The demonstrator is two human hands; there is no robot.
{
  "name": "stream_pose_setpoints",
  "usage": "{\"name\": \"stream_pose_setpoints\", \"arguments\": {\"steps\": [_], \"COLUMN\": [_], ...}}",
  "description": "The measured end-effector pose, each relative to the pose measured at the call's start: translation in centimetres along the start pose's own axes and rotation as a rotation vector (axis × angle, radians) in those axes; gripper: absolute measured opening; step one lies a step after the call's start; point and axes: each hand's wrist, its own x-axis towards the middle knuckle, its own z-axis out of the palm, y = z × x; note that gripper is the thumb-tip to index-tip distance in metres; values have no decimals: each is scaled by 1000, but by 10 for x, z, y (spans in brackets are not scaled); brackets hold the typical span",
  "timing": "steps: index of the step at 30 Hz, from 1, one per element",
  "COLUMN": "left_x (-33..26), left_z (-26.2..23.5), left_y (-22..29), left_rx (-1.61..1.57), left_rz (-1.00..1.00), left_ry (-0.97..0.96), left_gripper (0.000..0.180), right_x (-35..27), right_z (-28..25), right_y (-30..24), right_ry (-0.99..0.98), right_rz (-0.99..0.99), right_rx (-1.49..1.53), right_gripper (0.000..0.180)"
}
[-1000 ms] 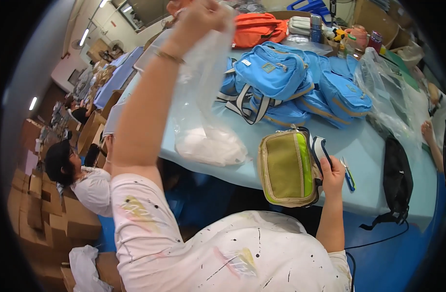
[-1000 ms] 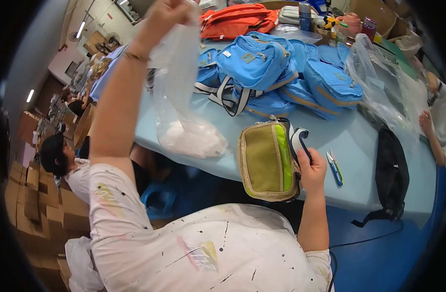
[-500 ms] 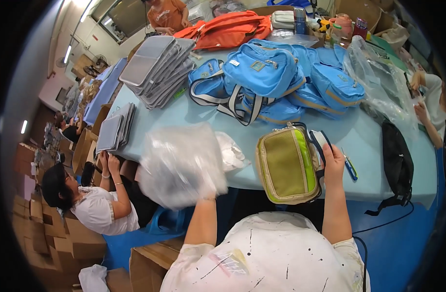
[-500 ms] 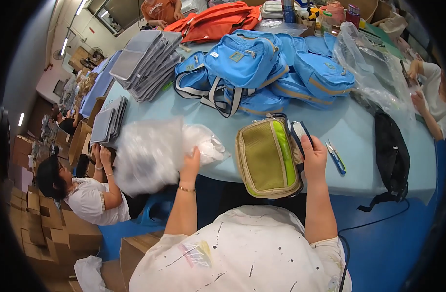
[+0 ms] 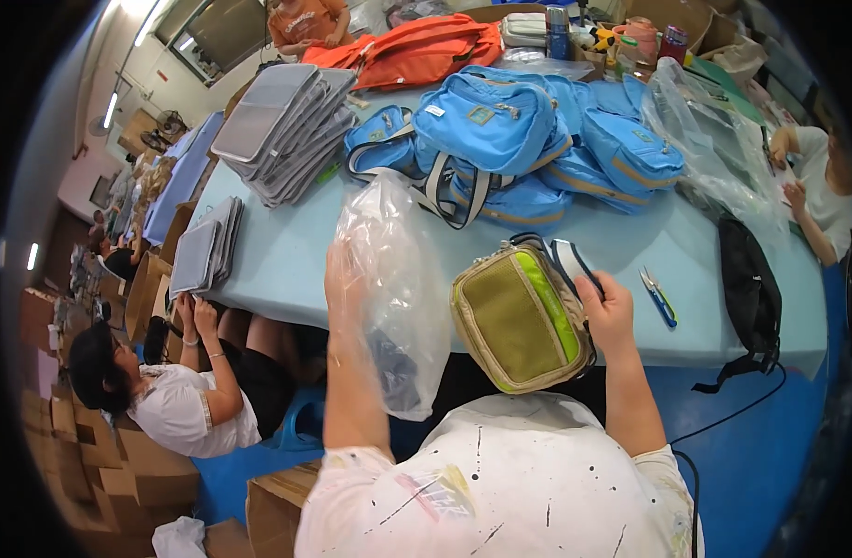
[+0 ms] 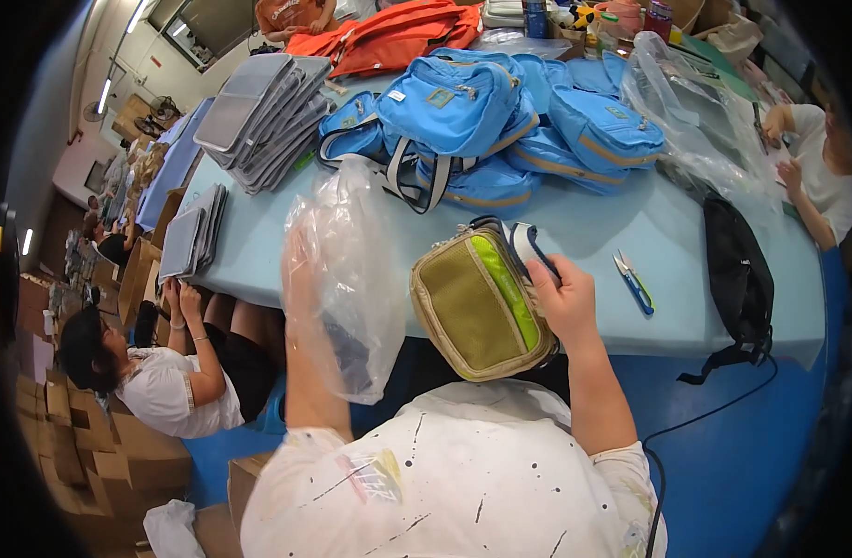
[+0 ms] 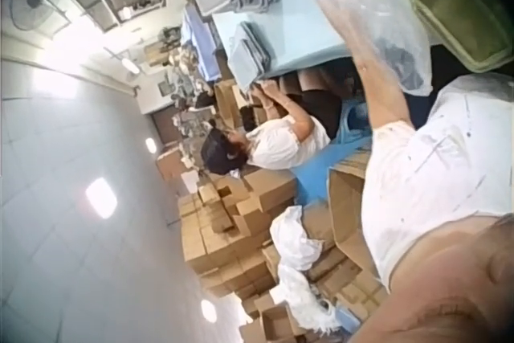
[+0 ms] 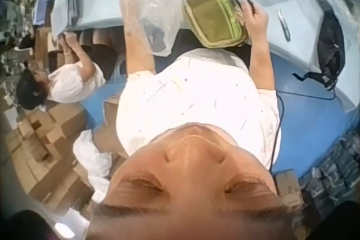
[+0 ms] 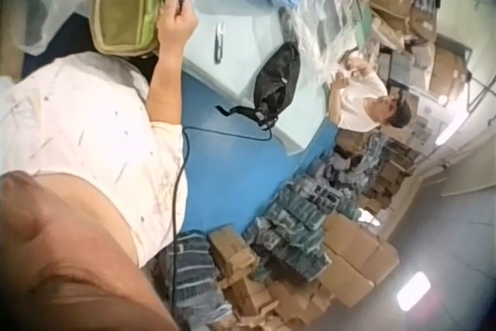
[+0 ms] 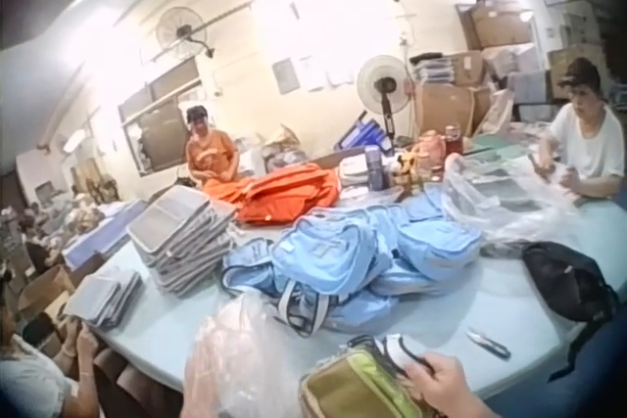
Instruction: Checking, trimming, and packaging small pouches/bags in a manufacturing workshop.
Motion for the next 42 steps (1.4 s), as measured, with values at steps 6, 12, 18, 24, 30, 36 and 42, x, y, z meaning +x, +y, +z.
{"name": "stream_pose_setpoints", "arguments": {"steps": [6,12,18,24,30,36,42], "left_x": [-42,-20,6,-67,-58,51,72], "left_z": [46,103,24,93,52,-23,-10], "left_y": [-55,-85,7,88,23,-16,52], "left_rx": [702,986,648,1576,1637,2193,2439], "left_rz": [620,705,520,1401,496,624,713], "left_ry": [-35,-308,-188,-81,-622,-72,-130], "left_gripper": [51,47,32,25,23,29,28], "right_x": [-10,-6,5,16,10,11,21], "right_z": [23,36,13,36,49,52,53], "right_y": [-29,-12,14,-2,-14,-16,-17], "right_ry": [19,-182,21,51,4,-42,-16], "right_rz": [-211,-723,-519,-686,-755,-738,-709], "right_rx": [-329,-537,-508,-500,-502,-515,-586], "right_gripper": [26,31,13,8,12,14,14]}}
